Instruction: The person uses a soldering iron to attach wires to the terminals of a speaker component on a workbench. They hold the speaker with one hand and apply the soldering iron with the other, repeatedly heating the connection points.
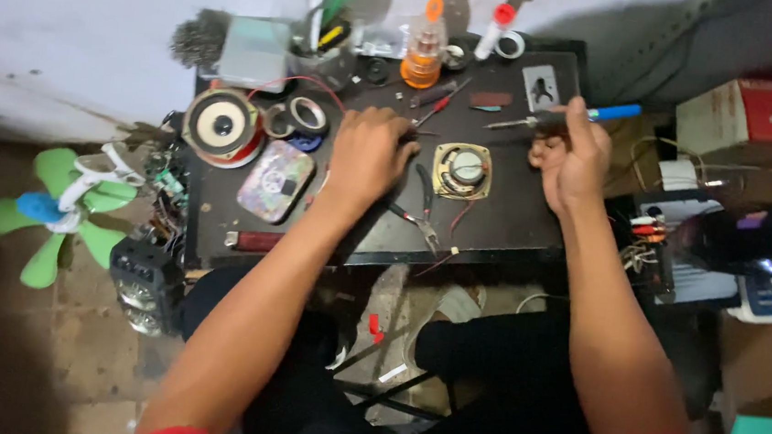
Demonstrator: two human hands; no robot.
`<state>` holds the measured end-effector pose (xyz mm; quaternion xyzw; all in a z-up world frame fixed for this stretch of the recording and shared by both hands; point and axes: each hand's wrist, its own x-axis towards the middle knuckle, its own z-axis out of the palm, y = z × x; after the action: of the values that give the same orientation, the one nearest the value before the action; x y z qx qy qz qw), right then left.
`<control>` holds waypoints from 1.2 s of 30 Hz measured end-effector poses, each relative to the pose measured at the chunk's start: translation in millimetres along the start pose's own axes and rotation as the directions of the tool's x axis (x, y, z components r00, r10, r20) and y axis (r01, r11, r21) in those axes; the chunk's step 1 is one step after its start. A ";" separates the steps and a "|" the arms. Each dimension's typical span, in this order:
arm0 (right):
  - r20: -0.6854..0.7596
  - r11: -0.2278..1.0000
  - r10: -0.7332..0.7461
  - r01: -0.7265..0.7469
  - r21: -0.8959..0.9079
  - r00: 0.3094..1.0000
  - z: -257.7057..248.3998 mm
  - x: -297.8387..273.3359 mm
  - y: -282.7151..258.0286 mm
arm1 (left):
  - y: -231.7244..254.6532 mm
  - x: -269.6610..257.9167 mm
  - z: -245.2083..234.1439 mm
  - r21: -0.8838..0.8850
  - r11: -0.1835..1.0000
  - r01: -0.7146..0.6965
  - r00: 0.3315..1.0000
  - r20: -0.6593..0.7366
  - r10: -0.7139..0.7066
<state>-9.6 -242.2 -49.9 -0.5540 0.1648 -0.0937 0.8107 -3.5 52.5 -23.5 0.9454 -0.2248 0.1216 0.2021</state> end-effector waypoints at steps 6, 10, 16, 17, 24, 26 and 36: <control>0.034 1.000 -0.007 0.006 0.027 0.999 4.1 1.4 -4.4 | -0.9 3.4 5.7 -0.055 0.998 -0.026 1.000 -0.003 0.026; 0.008 0.997 0.018 -0.019 0.073 1.000 6.6 0.9 -10.2 | 7.7 4.0 -18.4 -0.213 0.975 0.054 0.998 0.051 -0.044; 0.162 0.999 0.016 -0.023 0.042 0.987 8.2 -4.1 -22.8 | 26.8 11.5 -28.3 -0.537 0.843 -0.025 1.000 -0.012 0.021; 0.152 0.999 0.027 -0.032 0.032 0.988 8.8 -4.3 -24.4 | 28.2 11.9 -22.7 -0.556 0.831 -0.015 1.000 -0.005 0.014; 0.068 0.995 0.095 -0.096 0.012 0.993 5.2 0.4 -30.3 | 49.5 21.6 -14.1 -0.620 0.785 0.014 0.999 0.032 0.007; 0.077 0.996 0.086 -0.087 0.010 0.993 3.4 2.3 -29.1 | 54.2 20.7 -14.5 -0.642 0.766 0.016 0.999 0.041 0.013; 0.071 0.996 0.063 -0.068 0.062 0.995 5.6 1.4 -30.9 | 62.3 17.8 -7.5 -0.611 0.773 -0.170 0.982 -0.036 0.187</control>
<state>-5.3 -249.2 -19.6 -0.5249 0.1519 -0.0532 0.8358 -18.6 -1.8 9.3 0.8051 -0.3435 0.0485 0.4812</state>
